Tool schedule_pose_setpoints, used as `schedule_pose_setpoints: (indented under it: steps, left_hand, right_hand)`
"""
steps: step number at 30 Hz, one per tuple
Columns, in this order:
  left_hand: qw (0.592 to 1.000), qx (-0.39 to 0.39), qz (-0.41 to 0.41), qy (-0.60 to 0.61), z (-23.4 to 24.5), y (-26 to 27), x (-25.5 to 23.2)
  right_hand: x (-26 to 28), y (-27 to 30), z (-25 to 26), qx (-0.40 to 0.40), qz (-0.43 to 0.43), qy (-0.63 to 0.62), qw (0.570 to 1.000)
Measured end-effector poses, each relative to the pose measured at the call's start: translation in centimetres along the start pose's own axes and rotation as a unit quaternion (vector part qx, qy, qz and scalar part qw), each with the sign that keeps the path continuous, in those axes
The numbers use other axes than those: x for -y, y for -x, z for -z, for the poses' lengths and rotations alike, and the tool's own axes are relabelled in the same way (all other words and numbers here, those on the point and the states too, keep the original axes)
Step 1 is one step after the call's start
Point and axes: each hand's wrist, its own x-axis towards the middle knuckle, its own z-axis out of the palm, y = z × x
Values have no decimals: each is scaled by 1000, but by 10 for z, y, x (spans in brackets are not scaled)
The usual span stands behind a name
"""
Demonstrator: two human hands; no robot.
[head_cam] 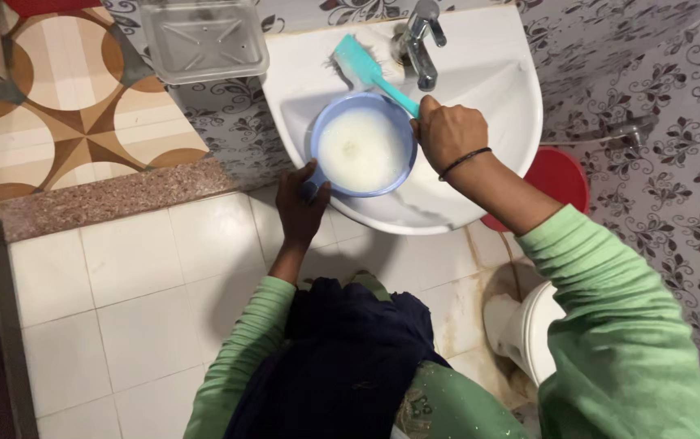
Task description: The person cleans a white bathroom sink using a light blue scrub brush and a blue plastic bowl filled with soapy water. They repeatedly dip the brush into the bowl and scrub the sink basin, faucet, and drain area.
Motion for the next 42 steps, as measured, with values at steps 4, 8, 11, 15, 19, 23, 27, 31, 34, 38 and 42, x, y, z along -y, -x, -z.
schedule_pose_setpoints:
  steps: [4,8,11,15,19,23,27,31,34,38,42]
  left_hand:
    - [999,-8,-37,-16,-1,5,4]
    - [997,-15,-61,-33,-4,2,4]
    - [999,0,-30,-12,-3,3,6]
    - [998,-17,-55,-19,-6,2,6]
    - [999,-9,-49,-20,-3,5,5]
    - [995,-14,-82,-52,-4,0,5]
    - [997,-17,-54,-44,-5,3,9]
    - [997,-15,-58,-47,-8,3,12]
    - [999,-11,-46,-25,-7,3,10]
    - [995,-29,-76,-55,-7,1,5]
    - [998,-20,-50,-29,-2,3,5]
  right_hand:
    - [52,-14,-32,-46,21,-57,997]
    - [58,-40,-49,-72,81,-59,992]
    - [-29,-25,-23,-18,-35,35,999]
    - [-13,-2,-17,-30,-52,5,998]
    - [93,-10,-31,-18,42,-79,996]
    - [63,-30,-26,-46,34,-7,998]
    - [-15,-27,-28,-55,-38,54,996]
    - [22,-49,-52,-69,-50,65,994]
    - [113,-48,-67,-63,39,48,996]
    - [68,-67,-68,-82,85,46,992]
    - [-50,-61,-63,-71,-15,65,995]
